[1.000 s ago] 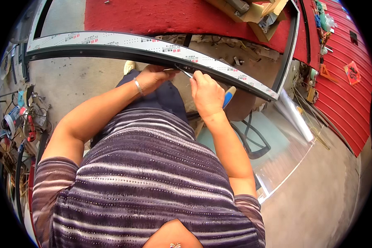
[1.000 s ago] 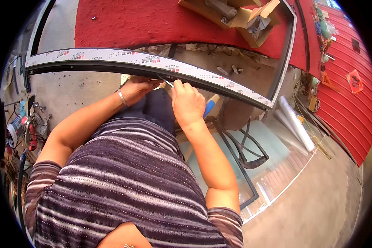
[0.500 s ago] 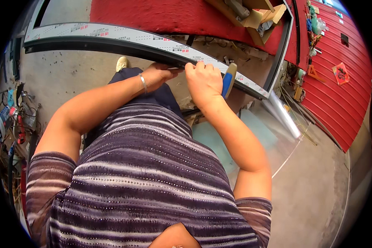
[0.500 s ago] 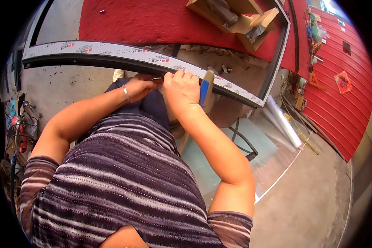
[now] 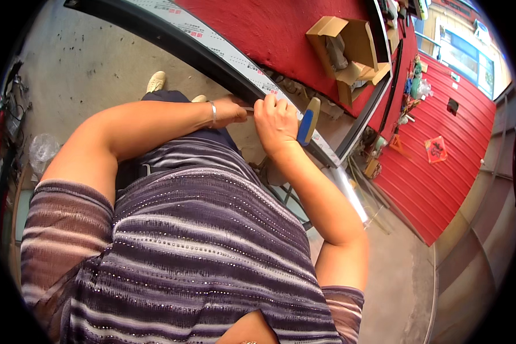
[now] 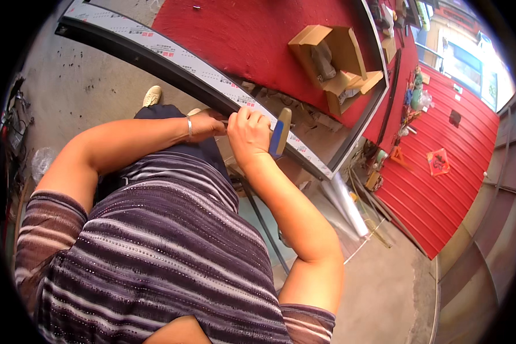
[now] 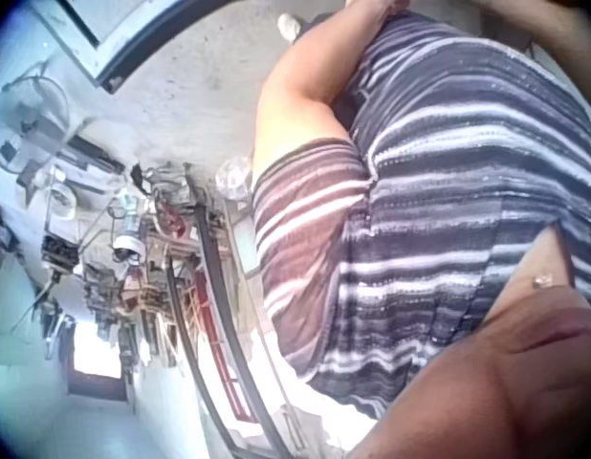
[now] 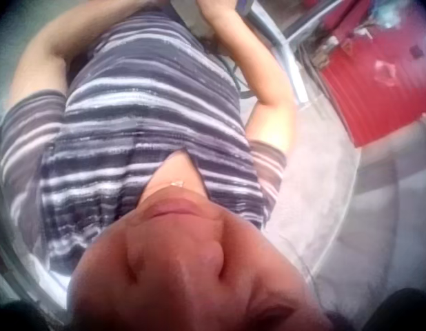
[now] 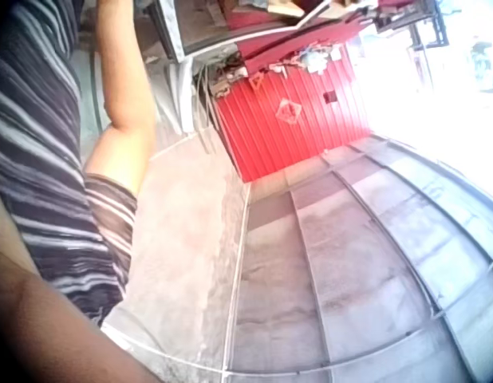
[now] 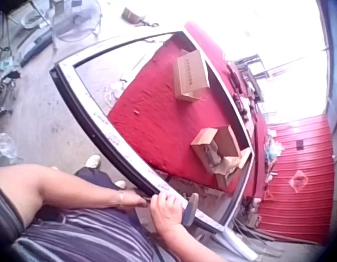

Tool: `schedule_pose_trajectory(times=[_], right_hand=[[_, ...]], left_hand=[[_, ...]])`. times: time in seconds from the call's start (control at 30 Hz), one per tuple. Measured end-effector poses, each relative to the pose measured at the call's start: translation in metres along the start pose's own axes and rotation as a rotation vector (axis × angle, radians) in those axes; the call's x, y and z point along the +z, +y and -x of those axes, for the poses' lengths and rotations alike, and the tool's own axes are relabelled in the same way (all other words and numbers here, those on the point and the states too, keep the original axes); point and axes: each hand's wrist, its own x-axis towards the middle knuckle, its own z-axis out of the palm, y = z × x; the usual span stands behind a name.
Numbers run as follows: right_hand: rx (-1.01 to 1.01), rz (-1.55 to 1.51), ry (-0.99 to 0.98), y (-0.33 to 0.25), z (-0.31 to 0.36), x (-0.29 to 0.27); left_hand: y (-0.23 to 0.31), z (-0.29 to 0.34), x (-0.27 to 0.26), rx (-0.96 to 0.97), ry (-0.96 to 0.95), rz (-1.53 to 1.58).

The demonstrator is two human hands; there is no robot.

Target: The person unboxes hardware components and by hand fits metal plates onto a frame, using a screwdriver to secure them with screws.

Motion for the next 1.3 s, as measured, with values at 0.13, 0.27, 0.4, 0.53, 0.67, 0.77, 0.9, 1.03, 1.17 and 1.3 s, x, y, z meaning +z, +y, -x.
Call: schedule_pose_trajectory(times=[0.13, 0.27, 0.4, 0.53, 0.67, 0.77, 0.9, 1.03, 1.17, 1.3], right_hand=[[0.036, 0.031, -0.049, -0.005, -0.001, 0.001], [0.043, 0.097, -0.101, -0.005, -0.003, 0.007], [0.079, 0.089, -0.055, -0.005, -0.007, 0.004], [-0.021, 0.087, -0.006, 0.0, -0.008, 0.0], [-0.024, 0.069, -0.065, 0.0, -0.003, 0.003], [-0.008, 0.114, -0.099, 0.0, 0.0, 0.01], [0.074, 0.113, -0.126, -0.005, -0.002, 0.007], [0.006, 0.131, -0.052, -0.003, -0.006, -0.004], [-0.034, 0.142, -0.093, 0.001, -0.002, 0.002], [0.036, 0.188, -0.205, -0.004, -0.005, 0.003]], left_hand=[[0.005, 0.004, 0.002, -0.029, 0.004, 0.048], [-0.002, -0.008, -0.004, -0.058, -0.003, 0.013], [-0.01, -0.017, -0.005, -0.041, 0.028, 0.102], [-0.009, -0.019, -0.005, -0.028, 0.035, 0.13], [-0.003, -0.014, 0.001, -0.054, 0.075, 0.074], [-0.006, -0.016, 0.0, -0.019, 0.083, 0.076], [-0.003, -0.01, 0.004, -0.043, 0.128, 0.009], [-0.006, -0.017, -0.001, -0.106, 0.132, 0.001], [-0.006, -0.017, 0.001, -0.104, 0.162, -0.008], [-0.005, -0.017, 0.002, -0.108, 0.163, -0.024]])
